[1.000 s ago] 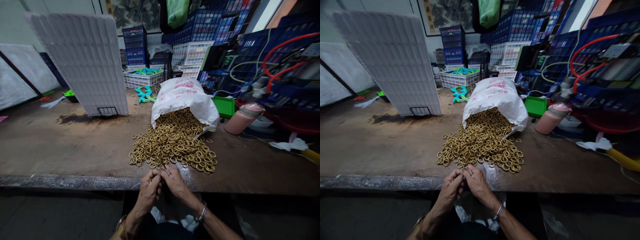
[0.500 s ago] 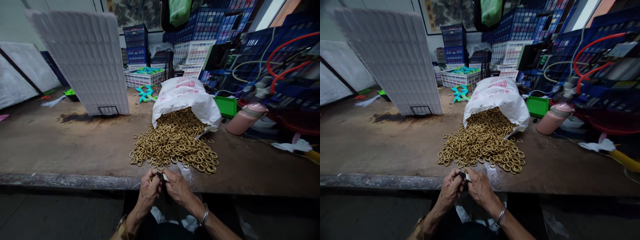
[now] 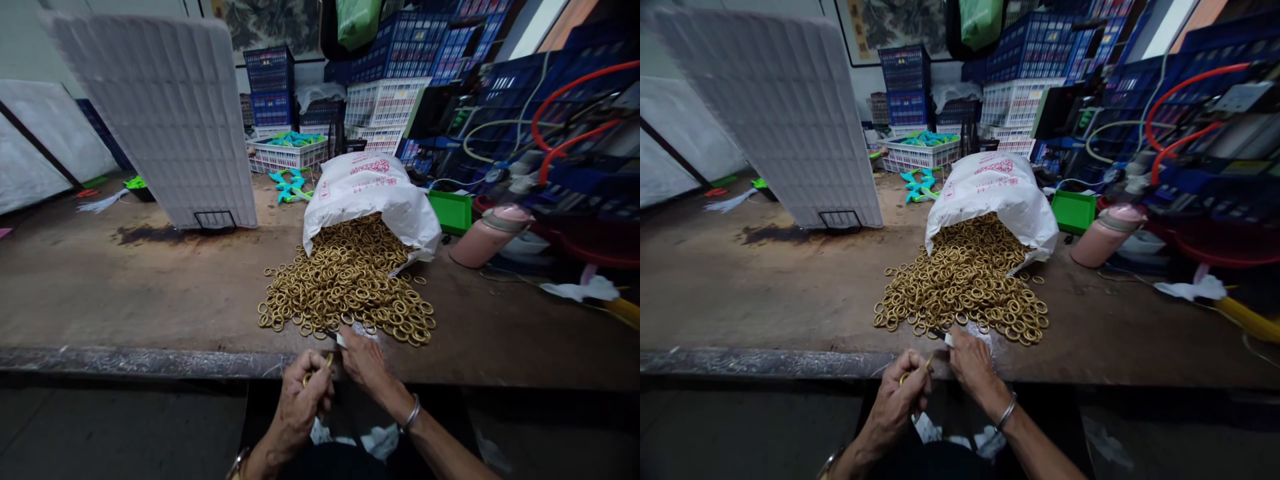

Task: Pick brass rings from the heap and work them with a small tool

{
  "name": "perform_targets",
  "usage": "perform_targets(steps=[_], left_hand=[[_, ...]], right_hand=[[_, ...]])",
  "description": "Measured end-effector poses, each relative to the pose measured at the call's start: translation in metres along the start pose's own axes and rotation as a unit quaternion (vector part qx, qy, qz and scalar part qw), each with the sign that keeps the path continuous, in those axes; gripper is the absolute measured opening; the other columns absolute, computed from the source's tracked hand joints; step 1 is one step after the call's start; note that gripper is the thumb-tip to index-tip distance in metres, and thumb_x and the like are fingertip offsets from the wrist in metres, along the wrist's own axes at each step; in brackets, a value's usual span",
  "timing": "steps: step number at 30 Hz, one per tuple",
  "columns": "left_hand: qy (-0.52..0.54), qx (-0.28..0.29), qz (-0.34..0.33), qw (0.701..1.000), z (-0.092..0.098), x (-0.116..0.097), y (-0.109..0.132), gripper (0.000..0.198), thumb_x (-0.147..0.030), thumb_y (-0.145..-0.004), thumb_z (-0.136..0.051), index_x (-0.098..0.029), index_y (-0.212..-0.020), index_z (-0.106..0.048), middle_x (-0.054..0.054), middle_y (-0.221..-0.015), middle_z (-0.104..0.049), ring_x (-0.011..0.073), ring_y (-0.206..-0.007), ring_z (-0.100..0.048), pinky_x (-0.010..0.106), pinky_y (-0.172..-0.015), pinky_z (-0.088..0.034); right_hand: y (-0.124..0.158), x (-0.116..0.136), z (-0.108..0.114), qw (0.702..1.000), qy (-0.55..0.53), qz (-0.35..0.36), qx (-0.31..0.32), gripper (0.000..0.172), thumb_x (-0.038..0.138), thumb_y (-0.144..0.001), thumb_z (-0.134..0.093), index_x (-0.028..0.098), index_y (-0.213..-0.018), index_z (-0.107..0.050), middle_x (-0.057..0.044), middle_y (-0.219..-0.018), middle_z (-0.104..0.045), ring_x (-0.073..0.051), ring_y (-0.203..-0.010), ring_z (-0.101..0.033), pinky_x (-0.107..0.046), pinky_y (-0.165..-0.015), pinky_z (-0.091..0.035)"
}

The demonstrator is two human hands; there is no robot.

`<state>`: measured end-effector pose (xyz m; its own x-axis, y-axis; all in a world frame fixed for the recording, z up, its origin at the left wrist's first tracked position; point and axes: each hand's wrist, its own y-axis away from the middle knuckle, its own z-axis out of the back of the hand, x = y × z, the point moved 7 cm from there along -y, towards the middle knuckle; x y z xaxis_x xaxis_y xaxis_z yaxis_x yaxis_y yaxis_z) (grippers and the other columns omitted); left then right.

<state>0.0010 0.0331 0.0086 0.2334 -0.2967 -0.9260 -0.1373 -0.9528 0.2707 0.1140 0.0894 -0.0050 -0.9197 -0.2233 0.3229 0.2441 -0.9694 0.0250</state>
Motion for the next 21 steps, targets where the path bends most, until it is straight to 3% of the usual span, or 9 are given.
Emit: perform_targets(steps=[3, 6, 10, 16, 21], left_hand=[[0.113, 0.025, 0.033, 0.993, -0.003, 0.004, -0.001, 0.026, -0.041, -0.073, -0.055, -0.018, -0.071, -0.043, -0.005, -0.056, -0.05, 0.003, -0.037, -0.038, 0.013, -0.031, -0.025], [0.177, 0.014, 0.066, 0.982, 0.004, 0.013, -0.009, 0.028, -0.041, -0.072, -0.057, -0.016, -0.071, -0.045, -0.003, -0.063, -0.052, 0.0026, -0.041, -0.039, 0.012, -0.032, -0.024], [0.2, -0.007, 0.083, 0.976, 0.012, 0.022, -0.013, 0.028, -0.041, -0.072, -0.058, -0.015, -0.074, -0.046, 0.001, -0.07, -0.057, 0.0036, -0.045, -0.043, 0.012, -0.033, -0.025], [0.2, -0.004, 0.072, 0.977, 0.013, 0.02, -0.016, 0.025, -0.039, -0.073, -0.055, -0.017, -0.076, -0.043, 0.001, -0.068, -0.058, 0.0043, -0.042, -0.044, 0.012, -0.033, -0.026], [0.231, 0.007, 0.097, 0.968, 0.011, 0.021, -0.019, 0.031, -0.033, -0.07, -0.057, -0.018, -0.095, -0.046, -0.001, -0.065, -0.056, 0.0053, -0.042, -0.044, 0.012, -0.032, -0.025]], right_hand=[[-0.007, -0.007, 0.005, 0.998, -0.01, -0.005, -0.054, 0.016, 0.011, -0.077, -0.037, 0.018, -0.083, -0.05, -0.002, -0.066, -0.059, -0.013, -0.058, -0.051, -0.025, -0.052, -0.02], [-0.013, -0.006, 0.007, 0.996, -0.03, 0.002, -0.08, 0.019, 0.012, -0.078, -0.038, 0.019, -0.092, -0.049, -0.002, -0.07, -0.061, -0.013, -0.06, -0.052, -0.024, -0.053, -0.023], [-0.018, 0.006, 0.008, 0.997, -0.03, 0.032, -0.066, 0.029, 0.012, -0.075, -0.042, 0.02, -0.103, -0.047, -0.002, -0.079, -0.063, -0.014, -0.068, -0.055, -0.023, -0.057, -0.026], [-0.023, 0.007, 0.012, 0.998, -0.014, 0.018, -0.056, 0.022, 0.01, -0.075, -0.041, 0.021, -0.09, -0.053, -0.002, -0.073, -0.063, -0.013, -0.061, -0.054, -0.024, -0.053, -0.024], [-0.026, -0.008, 0.011, 0.989, -0.111, 0.011, -0.092, 0.02, 0.018, -0.078, -0.04, 0.021, -0.089, -0.057, -0.001, -0.068, -0.061, -0.013, -0.06, -0.053, -0.022, -0.054, -0.029]])
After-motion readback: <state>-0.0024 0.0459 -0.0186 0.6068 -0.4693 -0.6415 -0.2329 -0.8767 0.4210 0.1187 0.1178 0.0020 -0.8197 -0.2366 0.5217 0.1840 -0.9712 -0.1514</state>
